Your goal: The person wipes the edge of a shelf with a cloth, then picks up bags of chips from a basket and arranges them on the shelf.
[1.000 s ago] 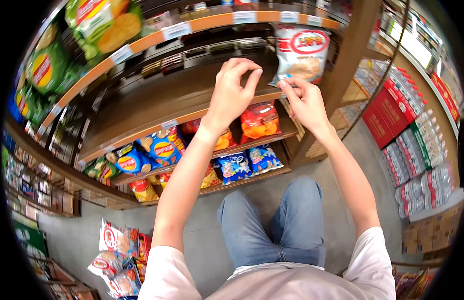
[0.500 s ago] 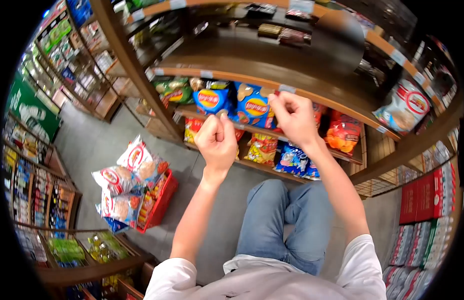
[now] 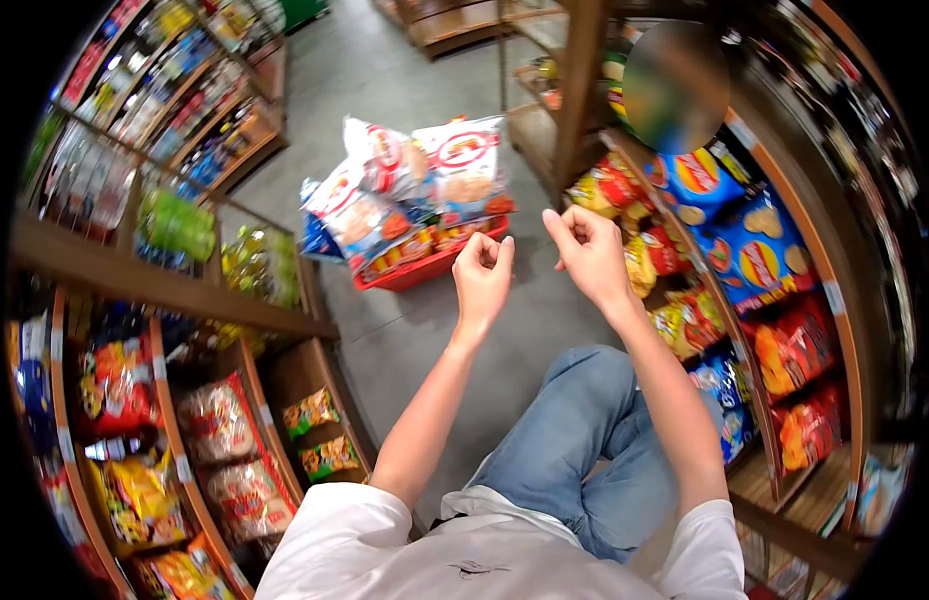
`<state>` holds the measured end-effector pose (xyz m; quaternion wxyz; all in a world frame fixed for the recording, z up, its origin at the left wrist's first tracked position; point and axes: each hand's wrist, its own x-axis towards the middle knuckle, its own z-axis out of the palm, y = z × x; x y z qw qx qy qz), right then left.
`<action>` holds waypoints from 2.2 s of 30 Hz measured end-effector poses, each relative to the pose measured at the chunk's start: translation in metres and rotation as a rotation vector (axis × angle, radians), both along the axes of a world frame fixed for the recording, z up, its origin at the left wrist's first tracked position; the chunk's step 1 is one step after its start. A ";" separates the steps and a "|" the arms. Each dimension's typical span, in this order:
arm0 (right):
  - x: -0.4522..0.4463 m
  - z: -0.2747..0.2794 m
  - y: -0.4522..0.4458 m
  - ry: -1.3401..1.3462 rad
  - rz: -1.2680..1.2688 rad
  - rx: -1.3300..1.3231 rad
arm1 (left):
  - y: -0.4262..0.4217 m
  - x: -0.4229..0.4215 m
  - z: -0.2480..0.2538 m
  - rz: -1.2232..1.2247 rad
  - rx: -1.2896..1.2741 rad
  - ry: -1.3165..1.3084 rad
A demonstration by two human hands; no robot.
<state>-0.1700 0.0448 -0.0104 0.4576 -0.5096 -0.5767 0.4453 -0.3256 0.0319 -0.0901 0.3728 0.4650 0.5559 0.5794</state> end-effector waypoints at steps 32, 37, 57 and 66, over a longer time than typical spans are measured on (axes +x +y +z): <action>-0.025 -0.216 0.153 -0.343 0.179 -0.174 | 0.118 -0.097 -0.126 0.141 -0.183 0.461; -0.051 -0.231 0.187 -0.066 0.161 -0.177 | 0.112 -0.098 -0.124 0.049 -0.152 0.328; -0.074 -0.209 0.142 -0.259 0.086 -0.101 | 0.112 -0.100 -0.158 -0.006 -0.140 0.210; -0.056 -0.198 0.119 0.035 0.147 -0.371 | 0.106 -0.078 -0.157 0.050 -0.065 0.331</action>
